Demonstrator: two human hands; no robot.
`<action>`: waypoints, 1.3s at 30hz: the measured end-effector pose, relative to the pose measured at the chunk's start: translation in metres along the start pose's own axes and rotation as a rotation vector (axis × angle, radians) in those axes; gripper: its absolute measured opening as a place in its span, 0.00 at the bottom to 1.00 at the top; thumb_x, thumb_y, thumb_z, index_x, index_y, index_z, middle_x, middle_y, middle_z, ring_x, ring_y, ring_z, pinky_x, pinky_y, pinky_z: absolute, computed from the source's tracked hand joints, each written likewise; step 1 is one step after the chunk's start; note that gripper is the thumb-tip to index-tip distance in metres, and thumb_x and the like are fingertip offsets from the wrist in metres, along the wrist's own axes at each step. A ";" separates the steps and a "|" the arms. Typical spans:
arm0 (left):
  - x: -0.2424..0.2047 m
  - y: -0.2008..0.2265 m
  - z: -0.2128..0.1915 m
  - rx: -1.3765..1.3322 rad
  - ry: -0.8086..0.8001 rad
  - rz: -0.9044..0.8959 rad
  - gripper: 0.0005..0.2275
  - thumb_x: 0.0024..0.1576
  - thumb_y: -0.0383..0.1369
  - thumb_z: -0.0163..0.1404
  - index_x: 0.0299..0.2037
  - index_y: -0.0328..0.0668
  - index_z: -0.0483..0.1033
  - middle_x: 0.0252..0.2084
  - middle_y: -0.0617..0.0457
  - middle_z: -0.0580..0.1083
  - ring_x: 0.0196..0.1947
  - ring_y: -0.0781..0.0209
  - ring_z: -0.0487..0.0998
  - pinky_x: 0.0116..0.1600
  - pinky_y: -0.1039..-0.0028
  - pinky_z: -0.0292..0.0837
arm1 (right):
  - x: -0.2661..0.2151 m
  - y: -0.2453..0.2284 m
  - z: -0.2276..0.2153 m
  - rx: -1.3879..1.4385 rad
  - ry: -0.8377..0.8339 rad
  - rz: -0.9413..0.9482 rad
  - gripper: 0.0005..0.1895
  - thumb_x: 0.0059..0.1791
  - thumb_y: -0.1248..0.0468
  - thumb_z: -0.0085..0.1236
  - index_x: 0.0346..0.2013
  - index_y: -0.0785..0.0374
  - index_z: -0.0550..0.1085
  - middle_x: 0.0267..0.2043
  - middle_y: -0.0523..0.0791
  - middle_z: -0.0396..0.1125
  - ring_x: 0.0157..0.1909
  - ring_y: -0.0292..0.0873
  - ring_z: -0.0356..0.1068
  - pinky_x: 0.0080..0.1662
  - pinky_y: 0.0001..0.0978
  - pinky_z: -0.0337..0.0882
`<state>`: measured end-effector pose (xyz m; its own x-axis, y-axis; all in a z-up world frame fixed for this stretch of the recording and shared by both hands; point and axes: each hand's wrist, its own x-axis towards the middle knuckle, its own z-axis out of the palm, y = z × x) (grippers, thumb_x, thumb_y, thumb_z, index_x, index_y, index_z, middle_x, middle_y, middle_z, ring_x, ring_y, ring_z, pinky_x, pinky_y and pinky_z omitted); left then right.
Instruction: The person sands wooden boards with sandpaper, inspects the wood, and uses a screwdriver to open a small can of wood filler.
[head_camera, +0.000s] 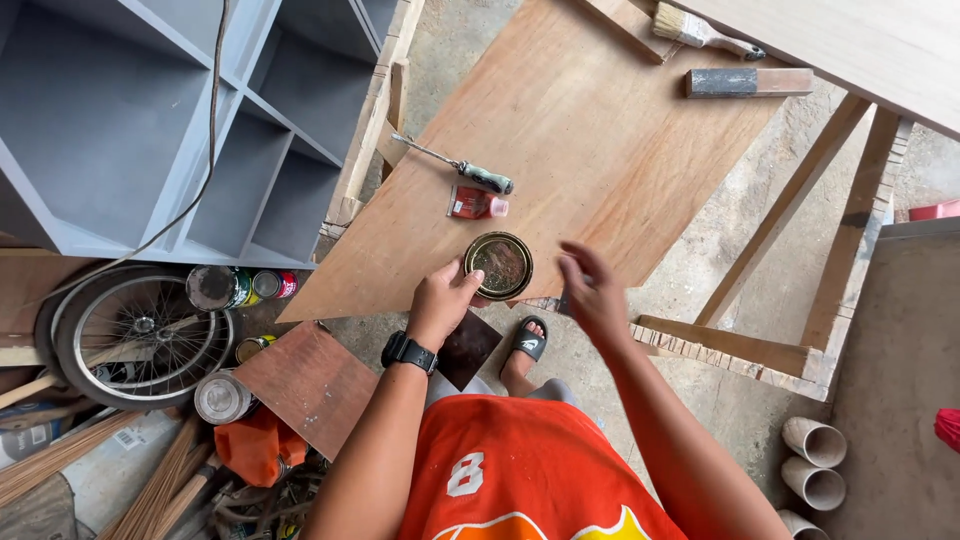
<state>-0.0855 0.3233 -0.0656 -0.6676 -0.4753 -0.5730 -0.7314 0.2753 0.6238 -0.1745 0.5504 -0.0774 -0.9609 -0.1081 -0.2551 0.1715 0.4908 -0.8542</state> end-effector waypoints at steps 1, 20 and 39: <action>0.003 -0.004 0.002 -0.016 -0.008 0.027 0.29 0.62 0.54 0.56 0.72 0.52 0.76 0.61 0.46 0.82 0.66 0.41 0.78 0.67 0.55 0.76 | 0.004 -0.020 0.014 0.078 -0.101 -0.065 0.18 0.57 0.55 0.64 0.63 0.46 0.81 0.54 0.49 0.79 0.58 0.55 0.79 0.59 0.50 0.77; -0.008 0.018 -0.008 -0.169 -0.211 0.012 0.36 0.61 0.43 0.61 0.80 0.58 0.60 0.27 0.55 0.85 0.35 0.63 0.90 0.46 0.75 0.81 | 0.033 -0.004 0.032 -0.140 -0.462 -0.069 0.35 0.47 0.57 0.75 0.68 0.58 0.74 0.60 0.58 0.73 0.56 0.62 0.79 0.55 0.47 0.83; 0.006 0.006 -0.004 -0.307 -0.118 0.026 0.20 0.67 0.50 0.52 0.67 0.60 0.80 0.54 0.45 0.83 0.52 0.43 0.83 0.59 0.57 0.80 | 0.233 -0.022 0.172 -0.659 -0.473 -0.328 0.20 0.53 0.51 0.64 0.61 0.43 0.79 0.52 0.41 0.80 0.58 0.52 0.79 0.59 0.51 0.78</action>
<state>-0.0935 0.3193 -0.0632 -0.7104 -0.3665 -0.6009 -0.6495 0.0126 0.7602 -0.3653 0.3657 -0.1955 -0.7236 -0.6070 -0.3285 -0.3985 0.7560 -0.5193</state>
